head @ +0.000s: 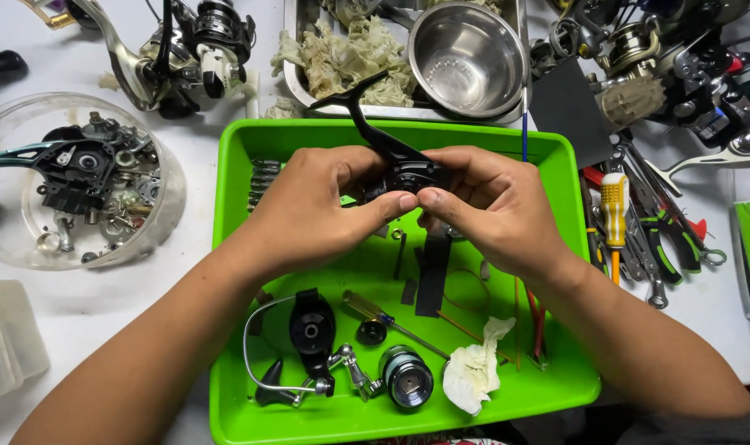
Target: Attaching the spool and drag components to a fishing reel and securing them with a screwdriver.
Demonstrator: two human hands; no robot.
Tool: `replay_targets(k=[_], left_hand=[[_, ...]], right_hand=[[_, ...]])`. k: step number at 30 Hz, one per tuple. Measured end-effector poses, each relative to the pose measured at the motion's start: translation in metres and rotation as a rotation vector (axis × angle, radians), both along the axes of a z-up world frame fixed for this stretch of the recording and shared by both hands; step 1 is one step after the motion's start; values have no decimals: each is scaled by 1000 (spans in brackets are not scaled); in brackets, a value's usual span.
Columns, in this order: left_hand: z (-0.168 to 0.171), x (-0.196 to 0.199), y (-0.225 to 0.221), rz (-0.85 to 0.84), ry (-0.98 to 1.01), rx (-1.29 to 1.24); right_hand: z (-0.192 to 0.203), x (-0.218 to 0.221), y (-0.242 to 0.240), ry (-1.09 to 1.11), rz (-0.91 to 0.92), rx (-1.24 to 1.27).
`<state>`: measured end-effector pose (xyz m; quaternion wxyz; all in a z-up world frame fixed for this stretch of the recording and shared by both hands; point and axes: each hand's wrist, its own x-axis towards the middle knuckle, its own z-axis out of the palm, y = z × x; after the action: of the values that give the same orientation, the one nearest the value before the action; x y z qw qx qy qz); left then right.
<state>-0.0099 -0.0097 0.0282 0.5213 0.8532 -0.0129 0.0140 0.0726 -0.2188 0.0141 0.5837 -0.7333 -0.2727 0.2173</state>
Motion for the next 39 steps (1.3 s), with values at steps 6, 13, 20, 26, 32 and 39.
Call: replay_targets(k=[6,13,20,26,32,39], left_hand=[[-4,0,1,9,-78,-72],[13,-5,5,129,-90,-106],[15,-9,11,253,-101,-369],[-2,-10,3,256,-97,-603],[-11,-11,9,311,-93,-637],[-23,-11,15,299,-70,-680]], right_hand=[[6,5,-1,-4,46,5],[47,6,-25,70,111,55],[50,4,-63,-678,94,-316],[13,14,-46,-1090,320,-431],[-4,19,-9,-1238,448,-562],[-14,21,6,-1284,503,-686]])
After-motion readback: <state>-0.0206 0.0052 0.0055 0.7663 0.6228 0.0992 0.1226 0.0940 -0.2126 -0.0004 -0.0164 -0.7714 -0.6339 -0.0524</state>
